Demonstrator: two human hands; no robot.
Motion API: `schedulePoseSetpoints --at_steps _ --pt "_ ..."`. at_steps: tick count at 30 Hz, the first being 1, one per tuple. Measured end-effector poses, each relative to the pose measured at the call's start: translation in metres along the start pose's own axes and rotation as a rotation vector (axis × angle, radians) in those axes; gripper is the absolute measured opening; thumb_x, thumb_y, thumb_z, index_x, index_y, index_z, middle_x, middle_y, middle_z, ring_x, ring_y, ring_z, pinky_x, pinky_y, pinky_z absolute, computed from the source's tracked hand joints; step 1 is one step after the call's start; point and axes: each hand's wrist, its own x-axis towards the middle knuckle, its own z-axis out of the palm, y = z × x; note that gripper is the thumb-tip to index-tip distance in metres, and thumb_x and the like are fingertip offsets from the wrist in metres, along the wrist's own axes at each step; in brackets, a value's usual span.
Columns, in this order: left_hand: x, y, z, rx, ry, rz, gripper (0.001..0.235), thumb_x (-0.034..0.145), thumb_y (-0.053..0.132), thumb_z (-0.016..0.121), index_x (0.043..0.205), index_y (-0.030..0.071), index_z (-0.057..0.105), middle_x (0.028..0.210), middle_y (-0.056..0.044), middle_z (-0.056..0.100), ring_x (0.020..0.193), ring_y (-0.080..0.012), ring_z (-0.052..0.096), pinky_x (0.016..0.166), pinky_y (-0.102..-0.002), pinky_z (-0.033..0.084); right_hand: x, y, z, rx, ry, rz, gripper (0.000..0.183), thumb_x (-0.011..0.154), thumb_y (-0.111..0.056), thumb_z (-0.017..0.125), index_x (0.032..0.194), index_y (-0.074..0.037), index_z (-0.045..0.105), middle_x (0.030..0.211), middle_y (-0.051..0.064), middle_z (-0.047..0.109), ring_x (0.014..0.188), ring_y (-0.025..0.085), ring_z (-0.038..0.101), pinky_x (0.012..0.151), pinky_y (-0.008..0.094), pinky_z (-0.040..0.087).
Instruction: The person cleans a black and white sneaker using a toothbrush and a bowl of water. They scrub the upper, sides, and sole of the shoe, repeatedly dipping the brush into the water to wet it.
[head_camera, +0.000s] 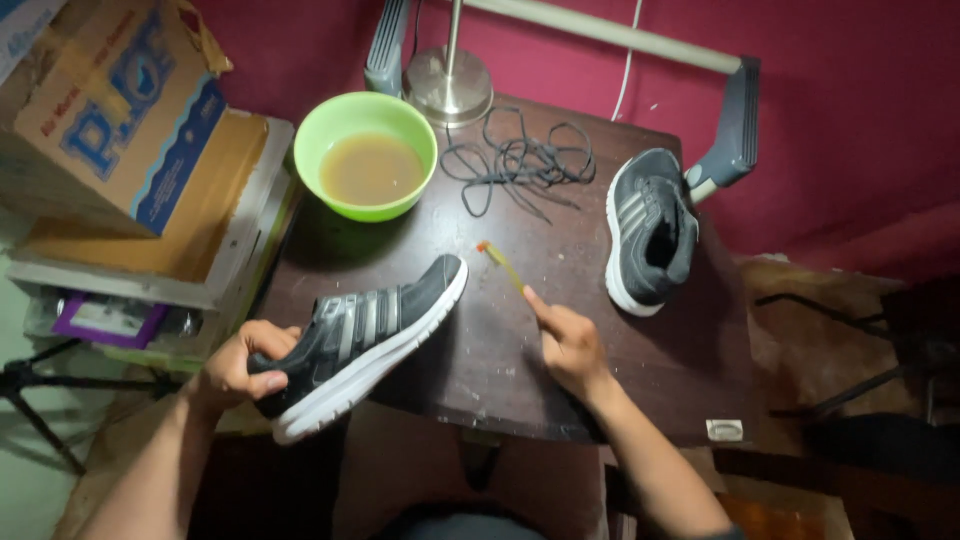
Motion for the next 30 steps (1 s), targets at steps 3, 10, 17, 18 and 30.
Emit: schedulePoseSetpoints --at_steps 3,10,17,18,30 --pt "-0.007 -0.014 -0.011 0.017 -0.049 -0.004 0.047 0.075 0.029 0.084 0.044 0.010 0.055 0.046 -0.003 0.053 0.046 -0.0106 0.046 0.070 -0.033 0.049 -0.007 -0.027 0.005 0.031 -0.093 0.013 0.067 0.079 0.004 0.050 0.139 -0.022 0.066 0.063 0.009 0.057 0.058 0.028 0.063 0.062 0.034 0.055" --pt "-0.014 -0.028 -0.018 0.029 -0.042 -0.013 0.047 0.073 0.029 0.085 0.043 0.010 0.056 0.045 -0.003 0.054 0.044 -0.0106 0.048 0.072 -0.035 0.051 -0.002 -0.015 0.016 0.078 -0.117 0.056 0.065 0.082 0.001 0.051 0.140 -0.024 0.065 0.065 0.010 0.058 0.060 0.029 0.064 0.063 0.036 0.055" --pt "-0.008 -0.021 -0.014 0.007 -0.041 0.003 0.042 0.070 0.029 0.084 0.042 0.008 0.061 0.044 -0.005 0.057 0.039 -0.0153 0.050 0.063 -0.036 0.049 0.003 -0.020 0.021 0.095 -0.118 0.303 0.061 0.084 0.001 0.051 0.136 -0.026 0.067 0.077 0.012 0.067 0.073 0.029 0.068 0.071 0.036 0.056" --pt "0.000 -0.016 -0.012 0.009 -0.021 0.025 0.041 0.070 0.028 0.083 0.043 0.008 0.060 0.045 -0.005 0.056 0.040 -0.0143 0.050 0.062 -0.035 0.048 0.010 -0.013 0.022 0.030 -0.141 0.411 0.059 0.087 -0.003 0.053 0.137 -0.030 0.066 0.092 0.015 0.078 0.089 0.032 0.075 0.079 0.041 0.058" --pt "0.003 0.037 0.068 0.210 0.252 -0.103 0.045 0.077 0.027 0.070 0.052 0.009 0.038 0.056 0.000 0.036 0.055 -0.0137 0.033 0.052 -0.032 0.024 -0.074 -0.149 0.023 -0.118 -0.016 -0.269 0.055 0.087 -0.001 0.062 0.141 -0.011 0.059 0.086 0.007 0.070 0.062 0.023 0.056 0.053 0.036 0.048"
